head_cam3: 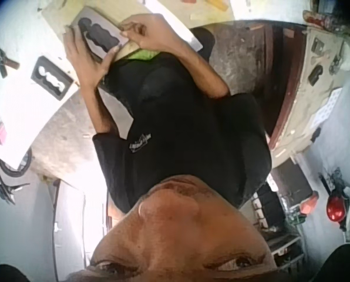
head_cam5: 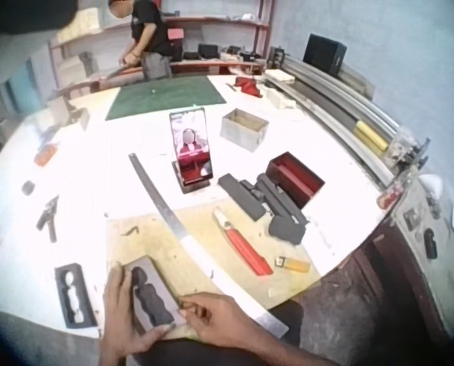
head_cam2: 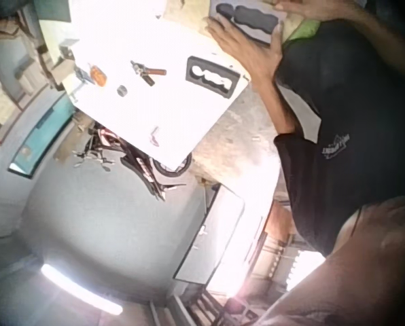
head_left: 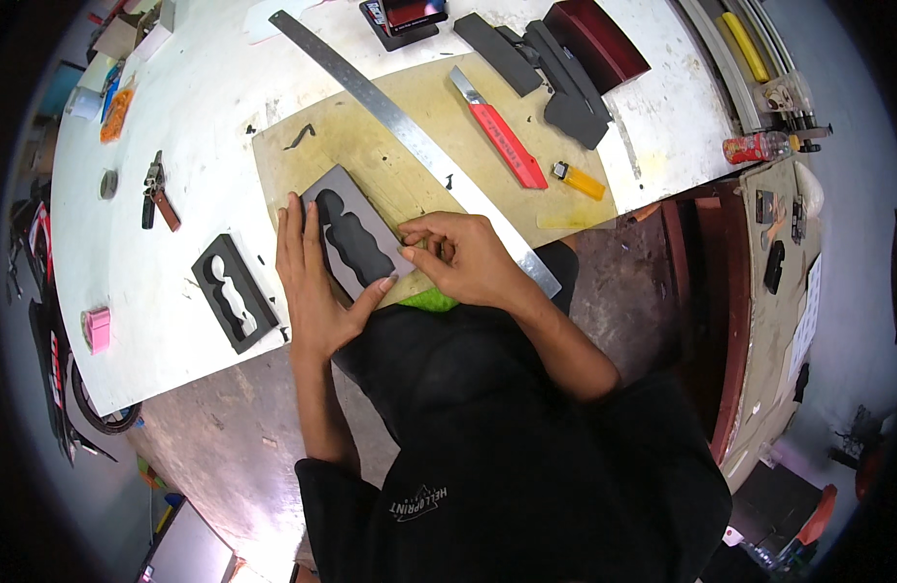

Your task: The person uses a craft knife to carve a silhouette shape into a rectangular piece of black foam. They align the foam with a template, trace the outline, and then carefully cut along the traced lines to remove the excess material.

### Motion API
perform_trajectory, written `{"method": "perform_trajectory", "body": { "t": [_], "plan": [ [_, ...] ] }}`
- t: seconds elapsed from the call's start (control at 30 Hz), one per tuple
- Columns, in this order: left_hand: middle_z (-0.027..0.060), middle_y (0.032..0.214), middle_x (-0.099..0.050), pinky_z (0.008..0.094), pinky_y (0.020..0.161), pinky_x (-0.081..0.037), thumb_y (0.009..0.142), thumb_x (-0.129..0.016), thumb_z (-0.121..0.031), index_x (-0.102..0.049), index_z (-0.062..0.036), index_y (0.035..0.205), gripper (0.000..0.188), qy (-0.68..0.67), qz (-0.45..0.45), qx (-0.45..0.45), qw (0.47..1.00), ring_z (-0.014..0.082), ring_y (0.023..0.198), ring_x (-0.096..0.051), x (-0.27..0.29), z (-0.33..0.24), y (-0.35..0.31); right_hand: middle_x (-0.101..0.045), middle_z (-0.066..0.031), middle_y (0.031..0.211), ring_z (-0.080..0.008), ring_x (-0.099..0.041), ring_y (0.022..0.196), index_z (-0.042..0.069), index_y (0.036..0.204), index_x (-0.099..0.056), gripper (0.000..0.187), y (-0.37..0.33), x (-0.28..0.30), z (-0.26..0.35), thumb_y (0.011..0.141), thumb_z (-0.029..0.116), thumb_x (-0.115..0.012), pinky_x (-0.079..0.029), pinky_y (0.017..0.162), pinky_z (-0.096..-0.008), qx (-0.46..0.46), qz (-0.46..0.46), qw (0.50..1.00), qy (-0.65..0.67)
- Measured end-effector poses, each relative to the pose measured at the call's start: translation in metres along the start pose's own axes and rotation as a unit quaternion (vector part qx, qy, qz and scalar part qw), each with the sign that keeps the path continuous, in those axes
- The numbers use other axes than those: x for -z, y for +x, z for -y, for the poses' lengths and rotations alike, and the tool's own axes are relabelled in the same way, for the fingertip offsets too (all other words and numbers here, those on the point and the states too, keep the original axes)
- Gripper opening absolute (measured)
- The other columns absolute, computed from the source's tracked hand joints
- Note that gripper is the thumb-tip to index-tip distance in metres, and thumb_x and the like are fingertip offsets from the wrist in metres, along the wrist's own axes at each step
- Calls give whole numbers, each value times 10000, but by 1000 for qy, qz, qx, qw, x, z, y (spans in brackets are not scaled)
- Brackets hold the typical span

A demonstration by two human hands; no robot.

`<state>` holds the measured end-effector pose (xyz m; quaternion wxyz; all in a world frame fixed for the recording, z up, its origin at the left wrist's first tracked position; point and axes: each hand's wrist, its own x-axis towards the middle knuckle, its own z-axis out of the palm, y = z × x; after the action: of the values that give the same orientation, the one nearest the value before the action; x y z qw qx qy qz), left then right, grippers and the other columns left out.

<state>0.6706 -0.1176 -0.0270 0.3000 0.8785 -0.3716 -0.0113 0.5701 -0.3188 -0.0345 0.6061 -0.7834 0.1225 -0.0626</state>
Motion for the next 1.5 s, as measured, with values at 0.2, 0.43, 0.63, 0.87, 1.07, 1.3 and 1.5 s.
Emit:
{"method": "perform_trajectory", "body": {
  "t": [0.2,0.43,0.63,0.87,1.07,1.3,1.5],
  "plan": [
    [237,1651,-244,546,1224,-171,707,-856,-482,-276,24,1571,1157,-11,8,1,1000,447,1527,-191,-3,4,2,-706,-78,812,-82,-587,667,-35,1111,-726,261,0,3,5,893,103,-761,-463,584,-244,2,3,1000,-18],
    [239,1648,-250,566,1213,-166,709,-850,-494,-273,21,1571,1158,-21,-6,2,1000,451,1518,-210,-4,6,-1,-736,-62,858,-73,-631,742,-15,1085,-744,204,12,119,6,970,147,-695,-518,700,-248,88,-312,928,-185],
    [236,1649,-247,585,1207,-154,706,-847,-502,-269,18,1573,1165,-32,-16,-11,999,454,1511,-224,-10,10,-1,-756,-194,884,-284,-740,806,21,1084,-769,266,34,259,-87,921,222,-707,-565,771,-361,-82,-325,868,-367],
    [248,1643,-252,587,1206,-146,695,-849,-522,-273,34,1565,1182,-28,-15,-2,999,449,1511,-234,-7,12,-1,-714,-179,919,-269,-706,787,30,1036,-783,231,47,256,-99,858,178,-786,-547,737,-356,-79,-288,882,-364],
    [252,1641,-253,585,1206,-142,696,-848,-540,-273,34,1565,1190,-28,-20,0,999,442,1510,-246,-5,9,-1,-711,-143,831,-214,-674,723,-30,989,-722,171,37,249,-87,907,119,-738,-534,703,-343,-21,-322,895,-307],
    [250,1642,-252,581,1209,-136,697,-847,-543,-270,25,1570,1191,-32,-25,-3,999,428,1514,-246,-6,11,-3,-662,0,866,-48,-551,742,-4,1055,-719,172,9,254,-57,939,116,-761,-437,653,-192,96,-460,877,-101],
    [244,1647,-240,585,1211,-133,696,-849,-537,-269,14,1574,1188,-40,-22,0,999,454,1510,-229,-4,8,-3,-673,-84,990,-125,-634,863,-30,1100,-612,161,12,244,-53,1011,98,-653,-513,821,-258,165,-426,886,-76]
  ]
}}
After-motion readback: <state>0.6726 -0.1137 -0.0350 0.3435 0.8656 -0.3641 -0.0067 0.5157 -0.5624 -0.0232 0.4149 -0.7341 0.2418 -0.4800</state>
